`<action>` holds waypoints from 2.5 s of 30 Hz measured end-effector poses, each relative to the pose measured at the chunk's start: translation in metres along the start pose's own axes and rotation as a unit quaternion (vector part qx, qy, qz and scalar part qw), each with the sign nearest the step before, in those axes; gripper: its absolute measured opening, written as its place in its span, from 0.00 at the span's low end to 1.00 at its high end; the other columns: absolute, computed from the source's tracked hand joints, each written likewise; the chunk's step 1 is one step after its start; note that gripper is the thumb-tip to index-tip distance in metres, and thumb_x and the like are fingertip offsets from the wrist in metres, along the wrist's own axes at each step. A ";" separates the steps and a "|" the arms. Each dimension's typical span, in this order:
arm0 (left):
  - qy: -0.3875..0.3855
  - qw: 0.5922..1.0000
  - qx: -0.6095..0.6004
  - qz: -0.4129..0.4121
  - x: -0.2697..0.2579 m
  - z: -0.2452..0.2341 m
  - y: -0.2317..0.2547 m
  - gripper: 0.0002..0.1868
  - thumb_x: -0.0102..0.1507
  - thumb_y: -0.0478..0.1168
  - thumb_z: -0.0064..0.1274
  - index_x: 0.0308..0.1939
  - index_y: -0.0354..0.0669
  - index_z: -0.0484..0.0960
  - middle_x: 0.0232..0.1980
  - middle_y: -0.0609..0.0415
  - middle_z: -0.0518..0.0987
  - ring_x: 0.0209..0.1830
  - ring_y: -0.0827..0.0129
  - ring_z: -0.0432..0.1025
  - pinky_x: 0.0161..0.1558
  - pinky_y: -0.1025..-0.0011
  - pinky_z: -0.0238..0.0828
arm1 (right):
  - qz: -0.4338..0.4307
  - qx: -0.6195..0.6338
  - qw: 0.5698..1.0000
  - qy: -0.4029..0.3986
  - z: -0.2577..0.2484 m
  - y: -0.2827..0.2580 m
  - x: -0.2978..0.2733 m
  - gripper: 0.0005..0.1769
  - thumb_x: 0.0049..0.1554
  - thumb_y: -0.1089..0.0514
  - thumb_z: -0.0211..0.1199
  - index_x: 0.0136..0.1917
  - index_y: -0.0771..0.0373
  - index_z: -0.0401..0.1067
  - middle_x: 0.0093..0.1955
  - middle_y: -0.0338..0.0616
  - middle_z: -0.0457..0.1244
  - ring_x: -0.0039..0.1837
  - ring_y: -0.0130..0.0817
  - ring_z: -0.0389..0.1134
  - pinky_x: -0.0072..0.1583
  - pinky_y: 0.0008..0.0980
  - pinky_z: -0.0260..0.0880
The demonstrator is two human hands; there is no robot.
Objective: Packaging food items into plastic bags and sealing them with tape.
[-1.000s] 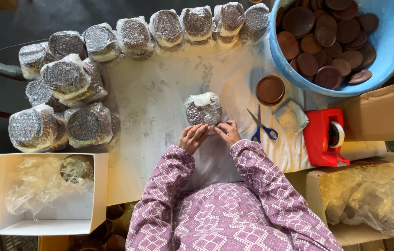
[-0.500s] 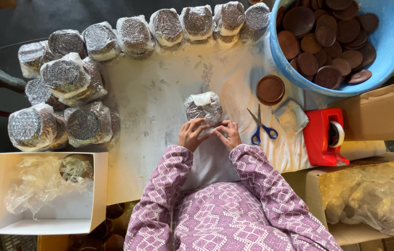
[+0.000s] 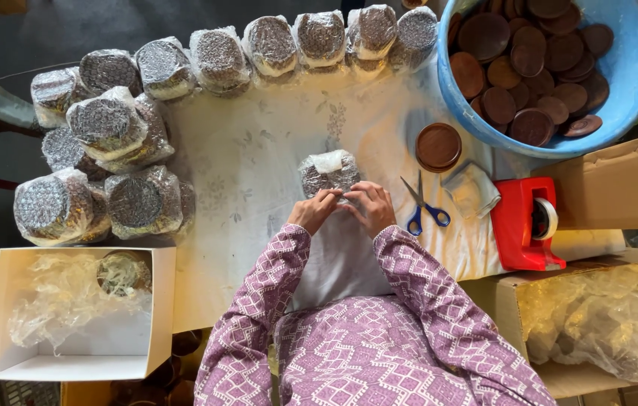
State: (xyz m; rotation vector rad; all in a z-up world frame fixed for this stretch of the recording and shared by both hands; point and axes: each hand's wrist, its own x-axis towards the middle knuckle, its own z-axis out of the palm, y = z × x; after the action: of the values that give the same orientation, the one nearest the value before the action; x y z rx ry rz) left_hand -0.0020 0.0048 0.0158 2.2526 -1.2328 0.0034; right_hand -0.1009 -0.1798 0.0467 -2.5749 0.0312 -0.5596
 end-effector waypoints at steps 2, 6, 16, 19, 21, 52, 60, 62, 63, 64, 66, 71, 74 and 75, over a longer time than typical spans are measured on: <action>0.005 1.000 0.002 -0.003 0.001 -0.001 0.000 0.11 0.67 0.44 0.56 0.49 0.45 0.77 0.57 0.62 0.81 0.36 0.67 0.80 0.29 0.69 0.77 | -0.007 -0.001 1.000 -0.009 -0.002 0.005 0.005 0.13 0.54 0.53 0.71 0.52 0.55 0.77 0.60 0.38 0.65 0.67 0.39 0.63 0.66 0.43 0.62; 0.033 0.998 -0.043 -0.033 0.006 -0.006 0.003 0.11 0.64 0.45 0.59 0.49 0.48 0.82 0.50 0.62 0.83 0.33 0.68 0.80 0.29 0.70 0.78 | -0.008 0.005 1.000 -0.020 0.009 0.018 0.004 0.07 0.53 0.53 0.73 0.46 0.50 0.79 0.54 0.31 0.67 0.62 0.35 0.64 0.62 0.40 0.63; 0.151 0.957 -0.205 -0.142 0.006 -0.017 0.016 0.03 0.63 0.35 0.61 0.41 0.44 0.85 0.47 0.56 0.87 0.43 0.67 0.83 0.42 0.71 0.80 | 0.101 0.071 0.991 -0.046 0.003 0.007 0.031 0.15 0.46 0.51 0.79 0.45 0.51 0.78 0.43 0.32 0.66 0.53 0.36 0.66 0.58 0.35 0.68; 0.230 0.938 -0.200 -0.167 -0.007 -0.007 0.024 0.10 0.64 0.36 0.65 0.49 0.46 0.84 0.56 0.55 0.84 0.53 0.66 0.81 0.52 0.70 0.81 | 0.139 0.086 0.984 -0.071 0.001 0.004 0.036 0.15 0.44 0.53 0.79 0.44 0.52 0.79 0.41 0.32 0.67 0.52 0.35 0.66 0.57 0.35 0.67; 0.272 0.936 -0.134 -0.180 -0.002 -0.018 0.035 0.35 0.53 0.43 0.73 0.62 0.47 0.75 0.68 0.48 0.72 0.68 0.52 0.68 0.65 0.60 0.69 | 0.171 0.111 0.975 -0.087 -0.001 0.004 0.039 0.14 0.42 0.55 0.79 0.43 0.52 0.79 0.41 0.33 0.67 0.51 0.34 0.66 0.57 0.35 0.67; 0.186 0.821 -0.413 -0.346 -0.002 0.058 -0.037 0.71 0.38 0.48 0.81 0.75 0.36 0.50 0.74 0.38 0.64 0.74 0.54 0.62 0.73 0.63 0.59 | 0.312 0.294 0.903 0.024 -0.023 0.063 -0.023 0.09 0.56 0.58 0.69 0.51 0.57 0.80 0.46 0.35 0.72 0.48 0.24 0.73 0.53 0.26 0.72; 0.186 0.829 -0.407 -0.335 -0.009 0.077 -0.051 0.71 0.43 0.48 0.81 0.77 0.33 0.47 0.77 0.38 0.58 0.77 0.54 0.57 0.76 0.62 0.53 | 0.378 -0.054 0.878 0.290 -0.224 0.112 -0.108 0.10 0.59 0.51 0.71 0.48 0.60 0.80 0.43 0.42 0.70 0.43 0.34 0.71 0.49 0.32 0.71; 0.174 0.829 -0.418 -0.328 -0.007 0.071 -0.044 0.71 0.43 0.48 0.81 0.78 0.34 0.46 0.77 0.38 0.59 0.77 0.54 0.58 0.76 0.62 0.54 | 0.365 -0.196 0.868 0.275 -0.249 0.130 -0.138 0.10 0.58 0.50 0.71 0.47 0.57 0.81 0.44 0.44 0.70 0.46 0.41 0.70 0.52 0.38 0.70; 0.175 0.828 -0.417 -0.330 -0.009 0.065 -0.044 0.71 0.43 0.47 0.80 0.78 0.34 0.46 0.77 0.38 0.60 0.77 0.54 0.59 0.76 0.62 0.54 | 0.339 -0.319 0.850 0.245 -0.258 0.140 -0.150 0.09 0.57 0.48 0.72 0.45 0.54 0.82 0.45 0.45 0.71 0.49 0.48 0.69 0.54 0.43 0.70; 0.170 0.829 -0.422 -0.326 -0.006 0.061 -0.042 0.71 0.43 0.47 0.80 0.78 0.34 0.46 0.77 0.38 0.60 0.77 0.54 0.59 0.76 0.62 0.54 | 0.342 -0.324 0.847 0.247 -0.256 0.165 -0.173 0.09 0.57 0.48 0.72 0.45 0.54 0.82 0.45 0.45 0.71 0.49 0.48 0.69 0.54 0.43 0.70; 0.165 0.833 -0.411 -0.332 -0.006 0.054 -0.037 0.70 0.46 0.47 0.80 0.79 0.35 0.46 0.78 0.37 0.60 0.78 0.54 0.59 0.77 0.62 0.55 | 0.400 -0.234 0.869 0.176 -0.250 0.214 -0.224 0.16 0.55 0.44 0.72 0.48 0.57 0.83 0.47 0.51 0.68 0.52 0.50 0.70 0.55 0.46 0.69; 0.159 0.826 -0.422 -0.338 -0.004 0.043 -0.028 0.69 0.46 0.46 0.79 0.79 0.36 0.45 0.78 0.37 0.61 0.77 0.55 0.60 0.76 0.62 0.56 | 0.557 -0.068 0.825 0.070 -0.251 0.248 -0.244 0.20 0.58 0.40 0.70 0.48 0.59 0.83 0.45 0.50 0.72 0.49 0.43 0.72 0.56 0.40 0.69; 0.160 0.826 -0.421 -0.339 -0.003 0.043 -0.028 0.69 0.46 0.46 0.79 0.79 0.37 0.45 0.78 0.37 0.61 0.77 0.55 0.61 0.76 0.62 0.57 | 0.570 -0.021 0.821 0.035 -0.257 0.250 -0.235 0.20 0.55 0.41 0.71 0.47 0.60 0.83 0.42 0.49 0.73 0.45 0.37 0.72 0.55 0.37 0.70; 0.160 0.827 -0.420 -0.339 -0.004 0.044 -0.028 0.69 0.46 0.46 0.79 0.79 0.37 0.45 0.78 0.37 0.61 0.77 0.55 0.60 0.76 0.62 0.56 | 0.574 -0.023 0.818 0.024 -0.259 0.249 -0.233 0.20 0.52 0.42 0.74 0.47 0.61 0.83 0.41 0.49 0.73 0.44 0.35 0.71 0.54 0.36 0.70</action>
State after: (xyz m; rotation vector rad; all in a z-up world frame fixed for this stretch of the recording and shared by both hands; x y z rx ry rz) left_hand 0.0063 -0.0018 -0.0355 1.6562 -0.1155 -0.3474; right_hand -0.3960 -0.4897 0.0429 -2.0377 1.4935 -0.1244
